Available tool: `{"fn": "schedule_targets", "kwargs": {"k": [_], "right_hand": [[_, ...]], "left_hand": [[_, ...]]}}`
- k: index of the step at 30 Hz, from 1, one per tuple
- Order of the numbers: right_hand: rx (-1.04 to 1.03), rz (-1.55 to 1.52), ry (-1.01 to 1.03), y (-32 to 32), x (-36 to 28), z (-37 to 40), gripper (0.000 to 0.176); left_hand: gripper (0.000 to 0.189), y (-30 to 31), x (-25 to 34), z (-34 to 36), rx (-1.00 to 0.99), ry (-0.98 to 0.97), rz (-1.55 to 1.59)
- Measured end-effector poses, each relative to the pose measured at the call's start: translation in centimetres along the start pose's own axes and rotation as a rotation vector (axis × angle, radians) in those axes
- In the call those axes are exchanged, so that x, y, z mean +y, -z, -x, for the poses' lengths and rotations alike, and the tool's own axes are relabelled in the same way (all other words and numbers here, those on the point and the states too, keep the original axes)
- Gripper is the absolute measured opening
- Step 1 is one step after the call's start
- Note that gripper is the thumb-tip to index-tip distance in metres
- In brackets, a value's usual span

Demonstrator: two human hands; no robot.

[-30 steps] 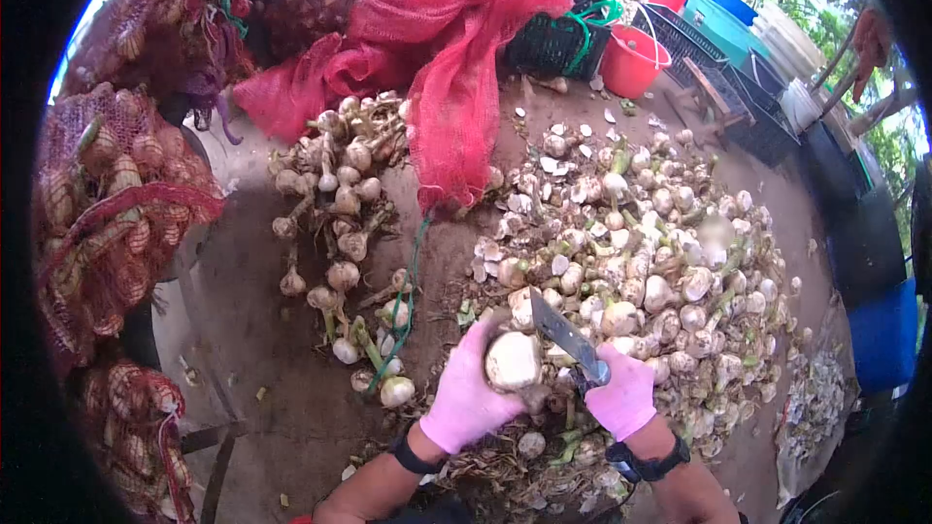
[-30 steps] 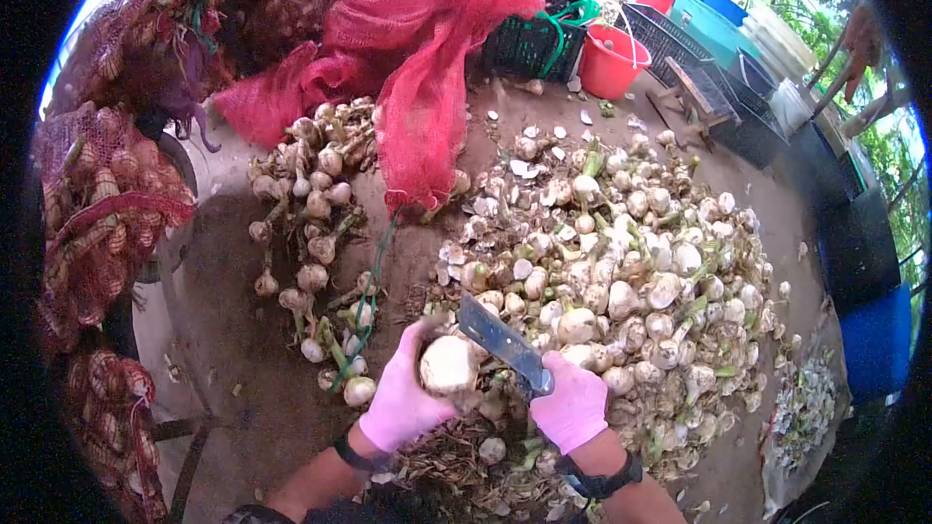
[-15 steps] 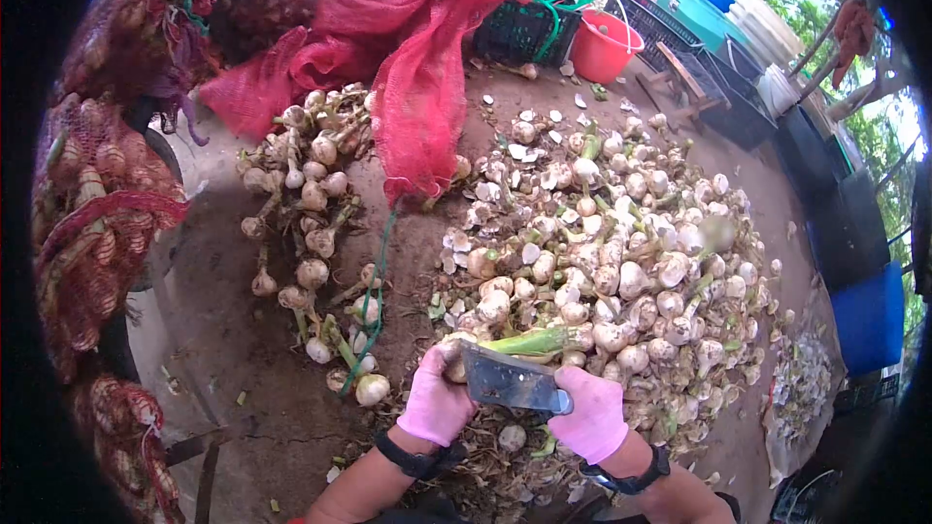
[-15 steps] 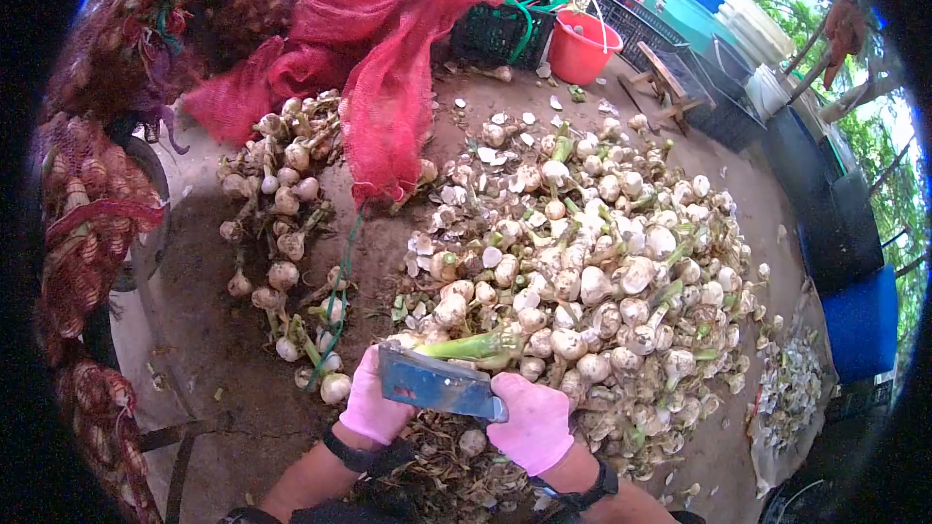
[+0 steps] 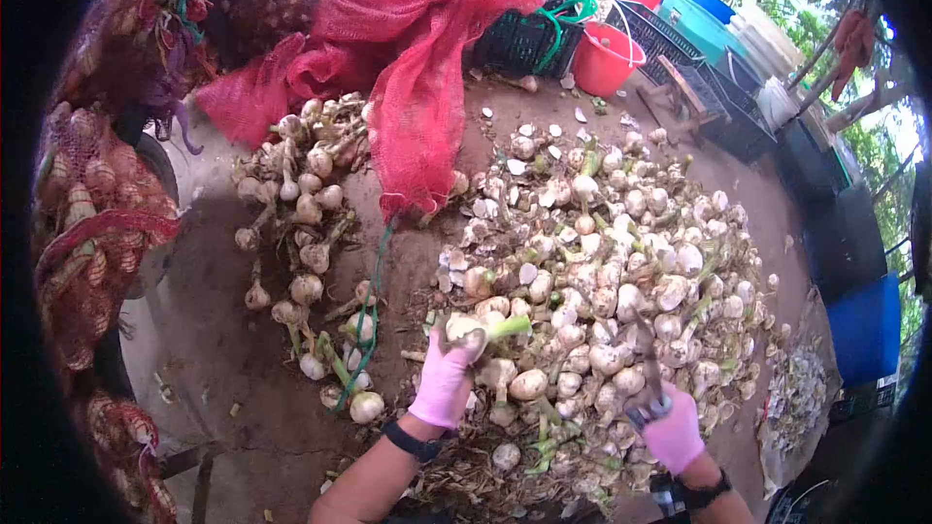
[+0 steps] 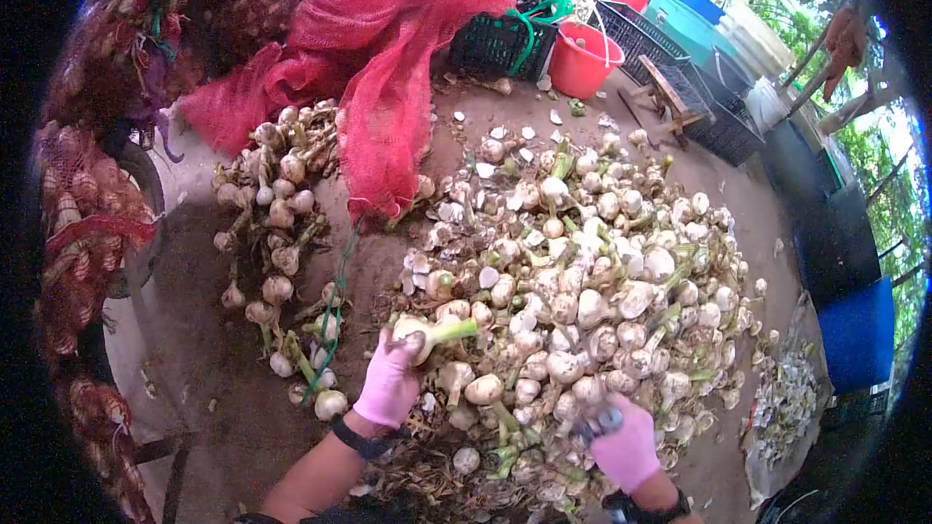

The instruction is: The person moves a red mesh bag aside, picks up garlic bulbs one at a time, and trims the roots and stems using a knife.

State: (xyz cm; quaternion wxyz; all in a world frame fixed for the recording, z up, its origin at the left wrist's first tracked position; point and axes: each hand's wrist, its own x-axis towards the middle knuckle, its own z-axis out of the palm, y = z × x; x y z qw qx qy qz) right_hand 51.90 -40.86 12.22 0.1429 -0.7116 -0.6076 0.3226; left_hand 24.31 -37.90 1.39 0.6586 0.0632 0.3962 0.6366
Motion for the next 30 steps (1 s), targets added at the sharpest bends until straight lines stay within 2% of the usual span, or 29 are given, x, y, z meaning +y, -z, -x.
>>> {"fn": "schedule_targets", "kwargs": {"k": [1,3,4,6,7,9,11,14,15,16,17,19,20,21,22,23,24,25,26,27,28,29,30], "right_hand": [[-0.029,-0.047,-0.024,0.7,0.9,0.9,0.020],[-0.004,-0.243,-0.078,0.7,4.3,3.4,0.021],[-0.005,-0.256,-0.085,0.3,5.0,4.5,0.021],[0.145,-0.662,-0.278,-0.7,5.1,6.4,0.019],[0.157,-0.684,-0.291,-0.1,3.8,6.4,0.019],[-0.017,-0.225,-0.059,2.4,0.8,5.2,0.017],[-0.016,-0.420,-0.173,3.7,-1.0,4.8,0.016],[-0.057,-0.642,-0.299,4.6,-0.6,4.8,0.015],[-0.006,-0.967,-0.469,4.0,0.6,5.2,0.016],[0.053,-1.287,-0.642,3.9,1.3,5.5,0.017],[0.051,-1.299,-0.659,4.3,1.4,5.5,0.017],[-0.117,-0.782,-0.524,5.2,1.0,5.6,0.020],[-0.090,-0.796,-0.459,5.3,0.7,5.7,0.021],[-0.094,-0.808,-0.467,5.7,0.6,5.6,0.021],[-0.149,-0.912,-0.606,6.2,0.4,5.6,0.022],[-0.206,-1.014,-0.748,6.6,0.1,5.7,0.022],[-0.182,-1.005,-0.728,6.9,-0.3,5.8,0.022],[-0.192,-1.017,-0.738,7.1,-0.4,6.0,0.022],[-0.130,-0.988,-0.690,7.3,-0.4,6.4,0.021],[-0.073,-0.956,-0.644,7.4,-0.6,6.8,0.019],[-0.127,-0.958,-0.704,7.9,-0.9,6.8,0.014],[-0.143,-0.951,-0.708,7.5,-0.3,7.2,0.014],[-0.117,-1.023,-0.743,6.6,0.7,8.4,0.013]], "left_hand": [[0.066,-0.5,-0.3,-1.0,-0.061,-0.128,-0.190],[0.073,-2.2,0.3,-1.7,-0.173,-0.315,-0.490],[0.074,-3.2,0.4,-1.9,-0.261,-0.368,-0.477],[0.061,-3.4,0.5,-2.1,-0.368,-0.308,-0.644],[0.055,-3.2,0.0,-2.3,-0.408,-0.256,-0.698],[0.036,-3.8,0.1,-1.6,-0.428,-0.286,-0.936],[0.026,-3.4,0.1,-0.7,-0.412,-0.196,-1.070],[0.020,-6.1,1.9,2.2,-0.338,-0.092,-1.178],[0.020,-7.5,2.9,3.4,-0.335,-0.075,-1.197],[0.021,-9.1,3.9,4.7,-0.319,0.103,-1.209],[0.021,-10.7,5.0,5.8,-0.301,0.279,-1.215],[0.032,-14.0,7.1,8.6,-0.335,0.492,-1.074],[0.014,-16.6,7.9,10.5,-0.348,0.441,-0.990],[0.014,-17.6,8.1,12.2,-0.390,0.429,-1.071],[0.015,-20.3,8.8,13.5,-0.352,0.581,-0.994],[0.015,-21.0,8.4,14.9,-0.324,0.652,-0.997],[0.017,-20.6,6.7,16.1,-0.308,0.625,-0.835],[0.018,-20.5,5.6,16.5,-0.329,0.650,-0.894],[0.018,-20.6,4.4,16.5,-0.377,0.488,-1.170],[0.022,-19.4,1.7,16.7,-0.345,0.122,-1.352],[0.033,-17.1,-1.6,16.1,-0.321,0.030,-1.414],[0.045,-18.8,-2.0,15.2,-0.451,0.002,-1.497],[0.048,-17.5,-2.5,16.2,-0.501,0.047,-1.499]]}}
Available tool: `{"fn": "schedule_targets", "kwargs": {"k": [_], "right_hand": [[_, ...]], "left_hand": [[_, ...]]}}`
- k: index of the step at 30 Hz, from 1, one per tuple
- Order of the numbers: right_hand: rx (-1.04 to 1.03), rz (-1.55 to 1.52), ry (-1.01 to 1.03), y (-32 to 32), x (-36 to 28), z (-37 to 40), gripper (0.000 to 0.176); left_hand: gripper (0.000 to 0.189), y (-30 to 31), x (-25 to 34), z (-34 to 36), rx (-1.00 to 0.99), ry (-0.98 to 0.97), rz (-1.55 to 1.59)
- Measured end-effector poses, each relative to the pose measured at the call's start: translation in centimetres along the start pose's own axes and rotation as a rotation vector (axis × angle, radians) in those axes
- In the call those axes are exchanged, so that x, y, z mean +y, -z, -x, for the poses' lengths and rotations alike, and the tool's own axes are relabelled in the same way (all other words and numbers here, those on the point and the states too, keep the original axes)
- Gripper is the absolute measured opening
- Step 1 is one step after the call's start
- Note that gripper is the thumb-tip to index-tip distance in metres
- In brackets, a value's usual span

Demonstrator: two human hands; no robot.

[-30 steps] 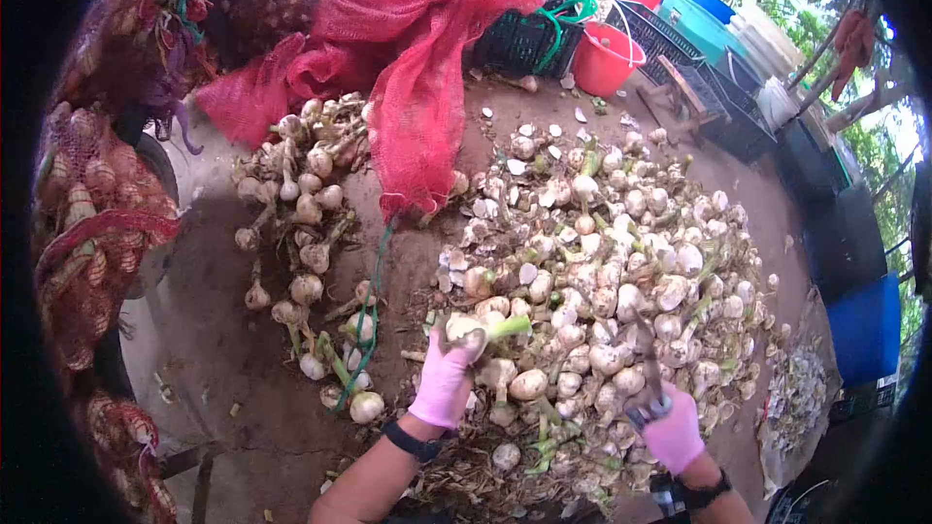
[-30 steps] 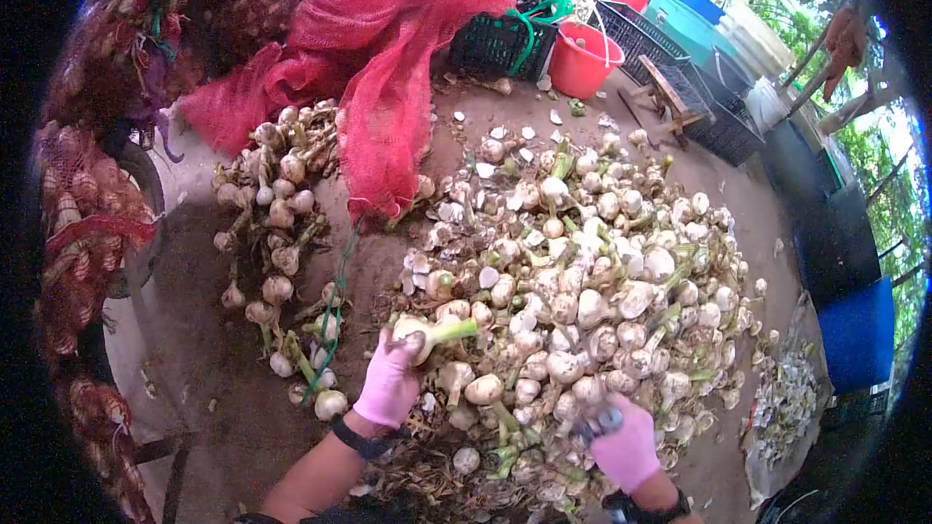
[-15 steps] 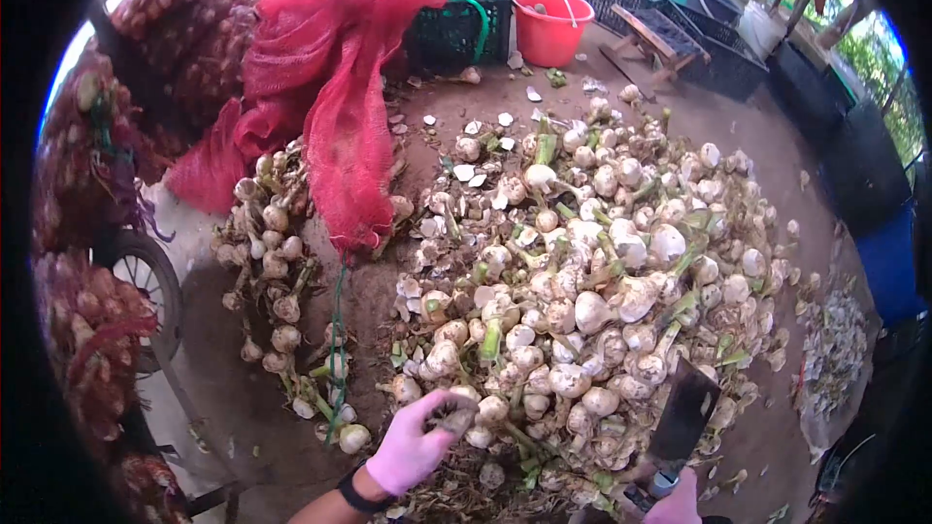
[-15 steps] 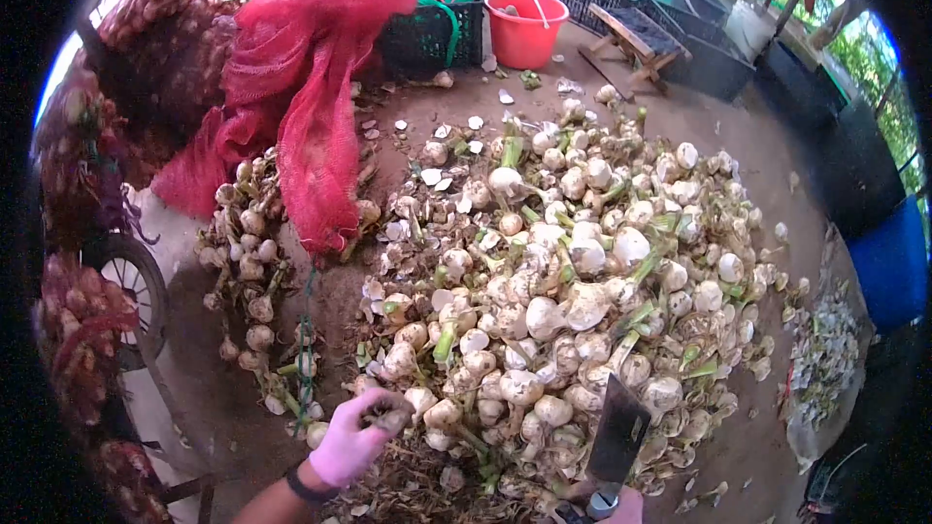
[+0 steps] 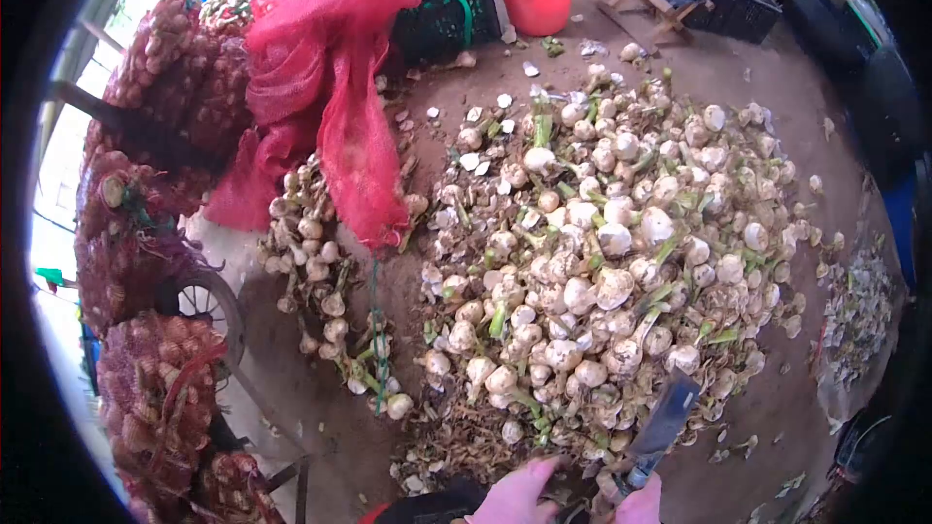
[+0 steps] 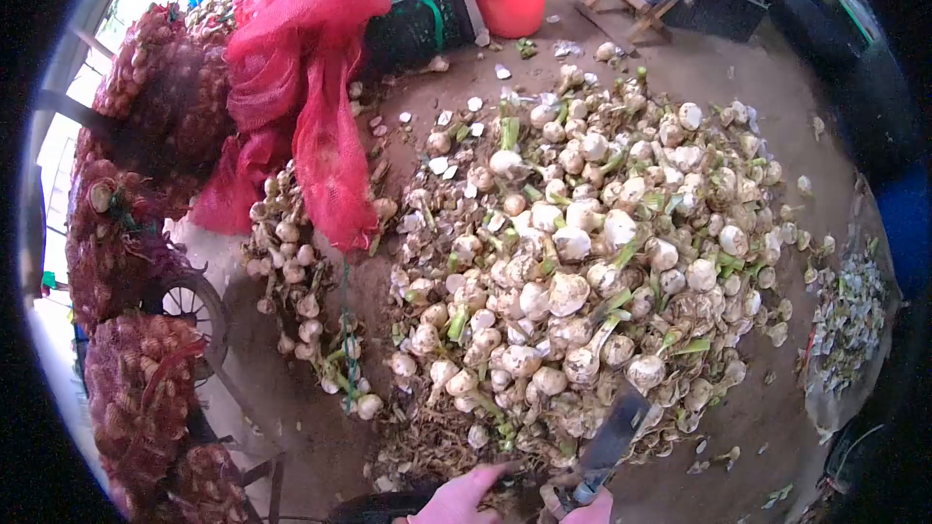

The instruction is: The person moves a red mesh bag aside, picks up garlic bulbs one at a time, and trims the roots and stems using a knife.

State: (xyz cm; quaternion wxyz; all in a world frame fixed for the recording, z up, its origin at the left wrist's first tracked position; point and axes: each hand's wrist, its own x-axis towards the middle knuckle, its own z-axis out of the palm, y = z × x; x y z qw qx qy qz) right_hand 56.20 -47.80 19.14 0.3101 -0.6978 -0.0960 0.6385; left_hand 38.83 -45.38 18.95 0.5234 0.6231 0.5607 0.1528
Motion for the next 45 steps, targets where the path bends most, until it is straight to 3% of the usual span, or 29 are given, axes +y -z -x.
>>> {"fn": "schedule_targets", "kwargs": {"k": [2,5,7,9,10,11,13,14,17,18,21,23,25,27,29,31,33,35,37,39,41,42,43,45], "right_hand": [[0.018,-0.081,0.066,-0.4,0.0,0.4,0.011],[0.044,-0.109,-0.020,-0.1,0.5,0.9,0.014],[0.064,-0.097,-0.017,0.5,2.5,0.2,0.007],[0.083,-0.126,-0.115,2.5,8.2,-1.5,0.025],[0.122,-0.462,-0.448,1.9,3.8,-0.5,0.029],[0.109,-0.455,-0.461,1.6,3.3,-0.1,0.029],[0.105,-0.074,-0.109,1.3,3.1,0.7,0.017],[0.136,-0.124,-0.147,1.7,4.5,0.4,0.019],[0.085,-0.207,-0.249,2.9,6.9,0.5,0.019],[0.088,-0.201,-0.265,3.6,8.6,0.5,0.019],[0.075,-0.042,-0.203,5.0,12.3,1.1,0.020],[0.052,0.058,-0.229,5.2,11.8,1.8,0.035],[0.095,0.061,-0.142,4.2,11.5,2.2,0.027],[0.115,0.055,-0.051,3.2,10.4,2.7,0.019],[0.148,-0.073,-0.233,1.6,8.7,2.8,0.021],[0.122,-0.068,-0.241,3.7,14.2,2.0,0.024],[0.084,0.127,-0.253,3.9,16.9,2.4,0.022],[0.111,0.099,-0.347,0.6,13.6,5.8,0.018],[0.056,0.071,-0.475,0.1,13.5,8.6,0.018],[0.060,0.120,-0.362,-0.2,14.4,10.8,0.020],[0.059,0.116,-0.404,-2.3,9.4,13.4,0.021],[0.005,0.219,-0.333,-3.6,6.4,14.8,0.009],[-0.047,0.322,-0.261,-4.6,4.4,15.9,0.004],[-0.015,0.316,-0.108,-4.7,4.3,17.1,0.011]], "left_hand": [[0.052,-0.1,-2.2,0.5,-0.072,0.019,-0.033],[0.059,0.3,-3.0,0.6,-0.054,0.169,-0.079],[0.047,0.2,-4.3,1.1,-0.181,0.279,-0.253],[0.054,0.0,-4.5,1.5,-0.186,0.314,-0.188],[0.060,0.0,-4.9,1.8,-0.185,0.336,-0.125],[0.053,-0.3,-6.3,2.2,-0.055,0.278,-0.158],[0.048,1.8,-7.6,1.1,0.183,0.421,-0.036],[0.047,2.7,-9.5,0.4,0.356,0.474,0.177],[0.059,6.2,-20.8,0.7,0.563,0.592,-0.242],[0.062,7.6,-22.0,0.1,0.545,0.744,-0.454],[0.070,10.2,-26.5,-1.1,0.570,0.798,-0.655],[0.078,11.1,-28.2,-2.1,0.500,0.864,-0.689],[0.072,11.4,-26.1,-3.3,0.394,1.072,-0.500],[0.043,9.7,-30.3,0.1,0.413,0.774,-0.325],[0.032,8.4,-29.2,4.3,0.386,0.584,-0.317],[0.031,9.7,-24.7,7.9,0.227,0.743,-0.343],[0.027,11.6,-23.2,11.7,0.205,0.752,-0.335],[0.022,14.2,-18.2,13.5,0.455,0.706,-0.178],[0.019,17.5,-13.3,14.9,0.566,0.717,-0.012],[0.020,20.8,-5.6,15.1,0.754,0.660,0.252],[0.021,23.4,-0.2,15.8,0.830,0.525,0.308],[0.021,24.3,1.9,16.2,0.914,0.459,0.329],[0.020,25.8,4.7,16.4,0.912,0.472,0.362],[0.019,28.1,7.5,17.4,0.926,0.446,0.429]]}}
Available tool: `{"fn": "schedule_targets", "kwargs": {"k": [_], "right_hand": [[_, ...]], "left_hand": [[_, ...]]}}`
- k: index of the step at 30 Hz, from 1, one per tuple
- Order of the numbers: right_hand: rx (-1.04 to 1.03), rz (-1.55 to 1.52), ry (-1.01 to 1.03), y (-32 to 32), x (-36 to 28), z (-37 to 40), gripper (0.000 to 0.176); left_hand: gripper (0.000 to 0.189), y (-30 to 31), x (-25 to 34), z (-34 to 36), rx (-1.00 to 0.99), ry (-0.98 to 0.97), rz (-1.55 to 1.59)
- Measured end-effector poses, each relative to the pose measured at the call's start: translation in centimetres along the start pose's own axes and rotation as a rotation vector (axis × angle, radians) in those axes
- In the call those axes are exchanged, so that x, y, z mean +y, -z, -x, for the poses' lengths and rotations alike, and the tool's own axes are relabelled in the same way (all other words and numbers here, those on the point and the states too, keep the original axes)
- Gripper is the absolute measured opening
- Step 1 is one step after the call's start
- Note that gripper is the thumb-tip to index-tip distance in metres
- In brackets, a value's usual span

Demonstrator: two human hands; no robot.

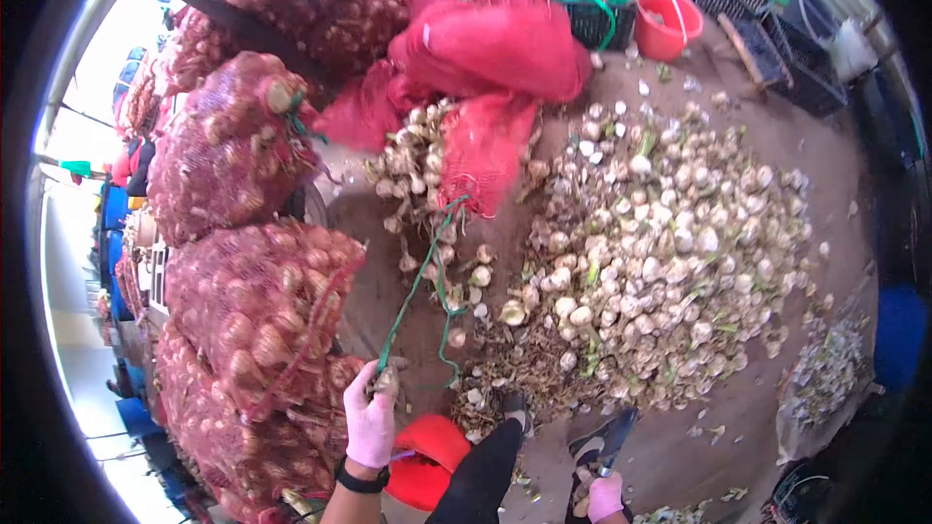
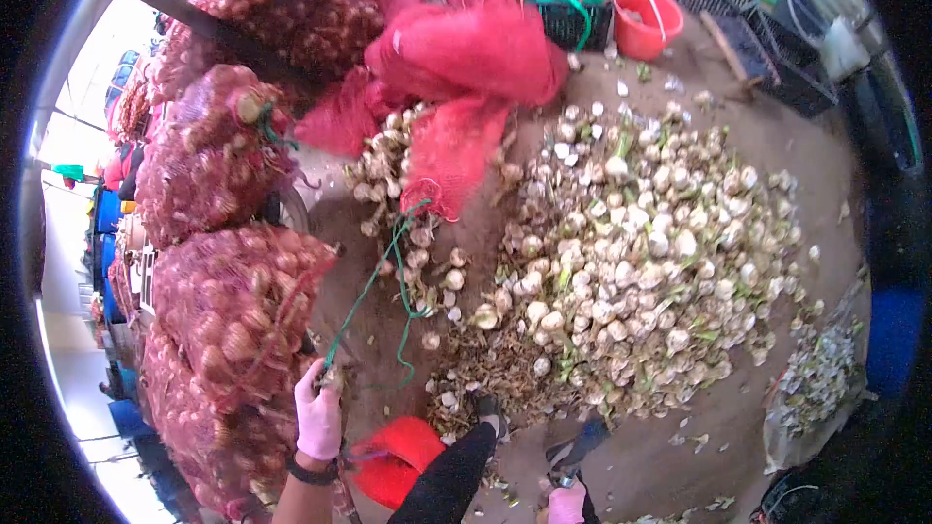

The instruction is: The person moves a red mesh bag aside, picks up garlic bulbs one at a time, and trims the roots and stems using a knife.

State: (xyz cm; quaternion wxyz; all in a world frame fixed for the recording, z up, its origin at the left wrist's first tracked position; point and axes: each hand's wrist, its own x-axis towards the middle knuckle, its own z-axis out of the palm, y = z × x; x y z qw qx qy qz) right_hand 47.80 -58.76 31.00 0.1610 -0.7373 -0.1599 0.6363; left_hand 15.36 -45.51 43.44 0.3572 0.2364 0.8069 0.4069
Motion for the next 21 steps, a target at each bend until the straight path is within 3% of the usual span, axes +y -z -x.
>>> {"fn": "schedule_targets", "kwargs": {"k": [2,5,6,7,8,10,11,12,14,16,17,19,20,21], "right_hand": [[-0.030,-0.158,-0.230,0.6,-1.1,1.4,0.010],[0.097,-0.187,-0.184,2.5,-2.9,3.0,0.007],[0.124,-0.222,-0.160,3.1,-3.2,3.0,0.015],[0.133,-0.230,-0.143,2.9,-4.1,3.8,0.015],[0.141,-0.258,-0.118,2.5,-5.9,4.9,0.012],[0.157,-0.314,-0.077,2.1,-9.8,7.6,0.008],[0.164,-0.342,-0.061,2.0,-11.7,8.9,0.006],[0.170,-0.370,-0.047,1.8,-13.2,9.8,0.006],[0.158,-0.312,-0.068,1.5,-15.6,10.8,0.011],[0.047,-0.283,-0.265,1.9,-16.7,10.0,0.016],[0.048,-0.288,-0.256,1.1,-17.8,10.3,0.016],[0.108,-0.339,-0.062,-0.4,-19.6,10.5,0.023],[0.104,-0.347,-0.065,0.0,-19.2,8.9,0.023],[0.020,-0.501,-0.238,0.4,-17.7,6.4,0.013]], "left_hand": [[0.019,1.7,2.9,0.1,-0.019,-0.053,-0.003],[0.018,4.3,7.0,0.3,-0.025,-0.081,0.049],[0.017,5.0,8.0,0.3,-0.017,-0.062,0.113],[0.018,6.3,7.1,-0.5,-0.023,-0.328,0.032],[0.020,7.1,7.5,-1.0,-0.061,-0.420,0.082],[0.021,8.2,9.5,-0.3,-0.055,-0.326,0.189],[0.020,7.9,11.2,-0.4,-0.030,-0.464,0.216],[0.020,8.0,11.3,-0.6,-0.039,-0.466,0.219],[0.033,8.3,10.7,-0.9,-0.175,-0.363,0.629],[0.037,7.8,11.3,-2.0,-0.242,-0.321,0.721],[0.041,7.6,12.1,-2.6,-0.305,-0.277,0.807],[0.039,6.2,14.8,-3.5,-0.236,-0.227,0.718],[0.037,5.3,16.4,-3.9,-0.166,-0.170,0.617],[0.033,4.7,17.6,-4.4,-0.189,-0.161,0.714]]}}
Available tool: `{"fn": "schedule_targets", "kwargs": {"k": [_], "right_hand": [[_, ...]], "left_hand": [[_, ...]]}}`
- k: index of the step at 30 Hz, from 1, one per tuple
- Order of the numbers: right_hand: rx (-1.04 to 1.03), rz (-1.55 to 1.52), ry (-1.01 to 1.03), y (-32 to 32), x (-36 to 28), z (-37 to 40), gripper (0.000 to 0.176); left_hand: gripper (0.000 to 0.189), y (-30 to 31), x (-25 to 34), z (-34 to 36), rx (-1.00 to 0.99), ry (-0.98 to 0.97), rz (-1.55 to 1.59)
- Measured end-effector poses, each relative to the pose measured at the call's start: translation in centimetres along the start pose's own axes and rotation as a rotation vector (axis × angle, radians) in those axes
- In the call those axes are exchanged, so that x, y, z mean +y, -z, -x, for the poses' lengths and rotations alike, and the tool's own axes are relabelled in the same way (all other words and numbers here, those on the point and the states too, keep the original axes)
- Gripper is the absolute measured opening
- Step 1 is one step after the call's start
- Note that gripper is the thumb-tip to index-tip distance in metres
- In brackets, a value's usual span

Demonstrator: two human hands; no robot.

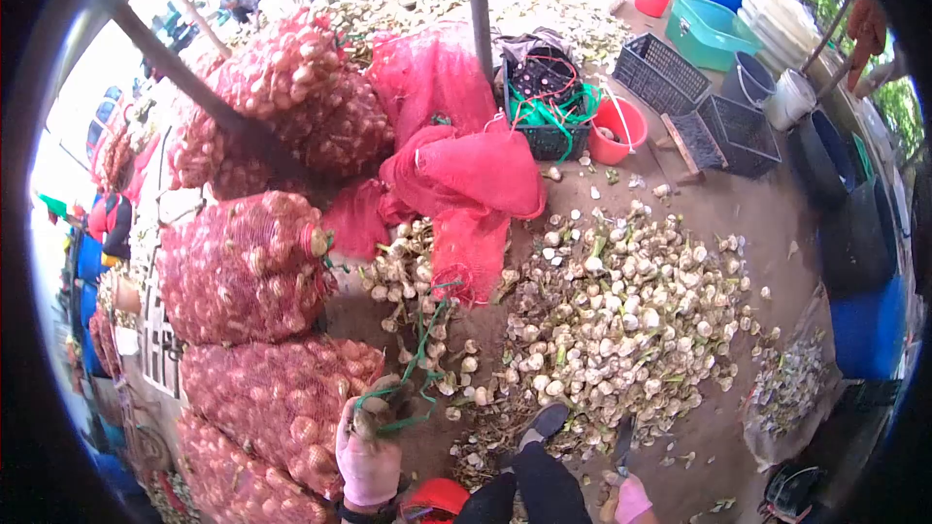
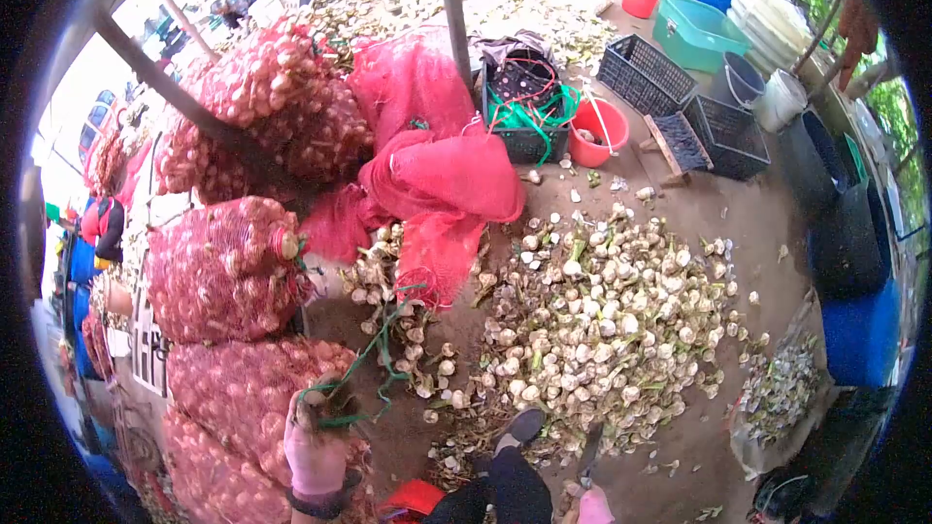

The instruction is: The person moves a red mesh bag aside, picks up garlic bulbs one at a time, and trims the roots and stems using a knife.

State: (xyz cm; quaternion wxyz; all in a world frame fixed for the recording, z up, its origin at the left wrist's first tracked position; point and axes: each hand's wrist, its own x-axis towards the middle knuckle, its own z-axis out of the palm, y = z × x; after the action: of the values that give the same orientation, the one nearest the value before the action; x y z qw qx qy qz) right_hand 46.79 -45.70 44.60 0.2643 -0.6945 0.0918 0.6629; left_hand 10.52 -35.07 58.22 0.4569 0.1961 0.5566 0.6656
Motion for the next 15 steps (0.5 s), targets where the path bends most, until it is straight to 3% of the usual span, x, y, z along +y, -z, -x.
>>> {"fn": "schedule_targets", "kwargs": {"k": [1,2,5,8,11,15], "right_hand": [[-0.057,-0.143,-0.186,0.4,0.1,-1.4,0.018],[-0.060,-0.154,-0.184,0.2,-0.5,-1.5,0.018],[-0.037,0.025,-0.056,0.0,-3.1,-0.1,0.011],[-0.025,0.214,0.102,-1.0,-6.4,0.7,0.020],[-0.013,0.033,0.084,-1.5,-10.2,-1.2,0.011],[-0.053,0.028,0.106,-3.0,-10.4,-3.9,0.019]], "left_hand": [[0.033,-1.0,0.6,-1.1,-0.013,0.003,-0.011],[0.032,-2.1,1.1,-2.2,-0.017,0.020,0.067],[0.026,-4.8,3.0,-4.9,-0.023,0.014,0.171],[0.026,-6.7,5.3,-7.8,-0.057,-0.136,-0.038],[0.030,-8.4,7.0,-11.1,-0.089,-0.112,0.060],[0.032,-9.8,8.2,-15.9,-0.149,-0.188,-0.009]]}}
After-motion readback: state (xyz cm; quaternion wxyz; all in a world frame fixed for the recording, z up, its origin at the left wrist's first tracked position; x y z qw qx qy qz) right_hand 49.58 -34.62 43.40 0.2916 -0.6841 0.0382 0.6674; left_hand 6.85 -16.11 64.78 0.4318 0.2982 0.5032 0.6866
